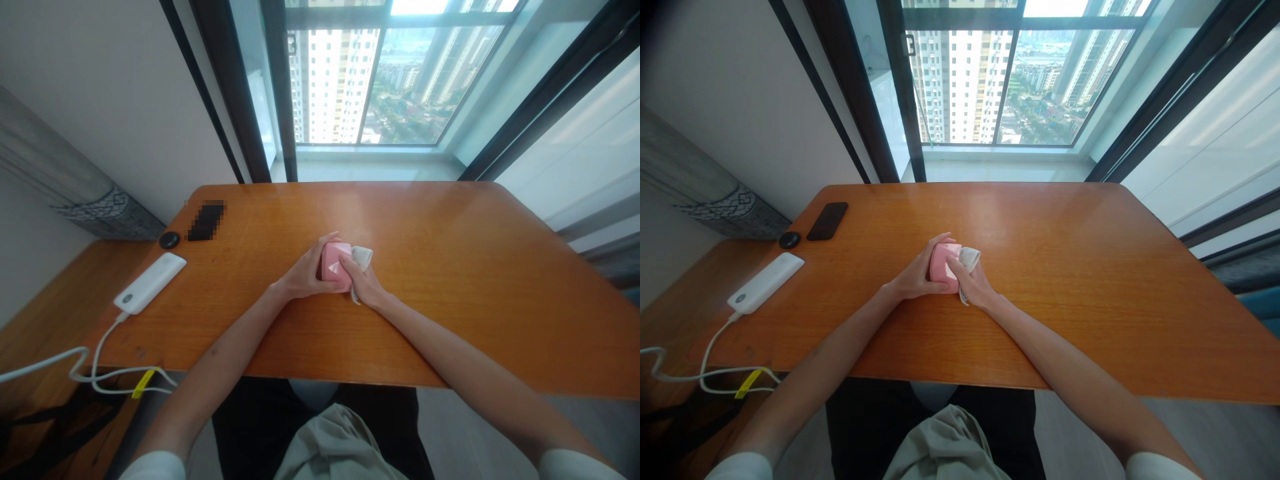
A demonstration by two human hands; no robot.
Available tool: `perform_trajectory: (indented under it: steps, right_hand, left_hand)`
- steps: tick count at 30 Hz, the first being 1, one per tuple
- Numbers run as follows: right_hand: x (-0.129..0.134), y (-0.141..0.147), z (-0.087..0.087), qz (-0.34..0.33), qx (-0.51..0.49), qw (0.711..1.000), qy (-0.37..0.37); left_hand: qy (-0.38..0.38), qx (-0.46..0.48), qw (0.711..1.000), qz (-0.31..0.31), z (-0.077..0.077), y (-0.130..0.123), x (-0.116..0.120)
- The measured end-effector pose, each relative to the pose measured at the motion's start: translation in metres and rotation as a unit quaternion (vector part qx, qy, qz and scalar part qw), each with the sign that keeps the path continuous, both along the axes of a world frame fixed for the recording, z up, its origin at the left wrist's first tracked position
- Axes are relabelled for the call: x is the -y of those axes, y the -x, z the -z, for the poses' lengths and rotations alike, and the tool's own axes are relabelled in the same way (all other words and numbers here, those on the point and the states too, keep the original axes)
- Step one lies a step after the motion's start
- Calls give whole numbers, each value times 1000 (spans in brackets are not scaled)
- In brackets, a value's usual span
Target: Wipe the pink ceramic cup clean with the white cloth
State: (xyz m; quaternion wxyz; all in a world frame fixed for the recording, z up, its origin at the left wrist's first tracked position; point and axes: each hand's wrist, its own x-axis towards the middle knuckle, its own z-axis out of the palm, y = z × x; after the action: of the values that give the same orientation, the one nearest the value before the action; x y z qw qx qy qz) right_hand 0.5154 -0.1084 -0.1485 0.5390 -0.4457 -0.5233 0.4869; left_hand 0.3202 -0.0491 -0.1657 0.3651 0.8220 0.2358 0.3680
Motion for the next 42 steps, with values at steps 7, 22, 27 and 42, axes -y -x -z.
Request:
perform_trajectory:
  steps: [7, 22, 27, 42]
  right_hand:
    - [-7, -2, 6, 10, -56, 998, 36]
    - [-11, -1, 7, -4, -63, 997, 49]
    - [-10, -2, 10, 11, -55, 997, 43]
    - [-11, -4, 10, 8, -53, 998, 39]
  left_hand:
    - [-178, -88, 980, 10, -20, 4, 1]
    - [-166, -88, 982, 20, -12, 7, -2]
    - [-168, -61, 984, -15, -16, 0, 4]
    - [-120, -51, 991, -8, -17, -2, 4]
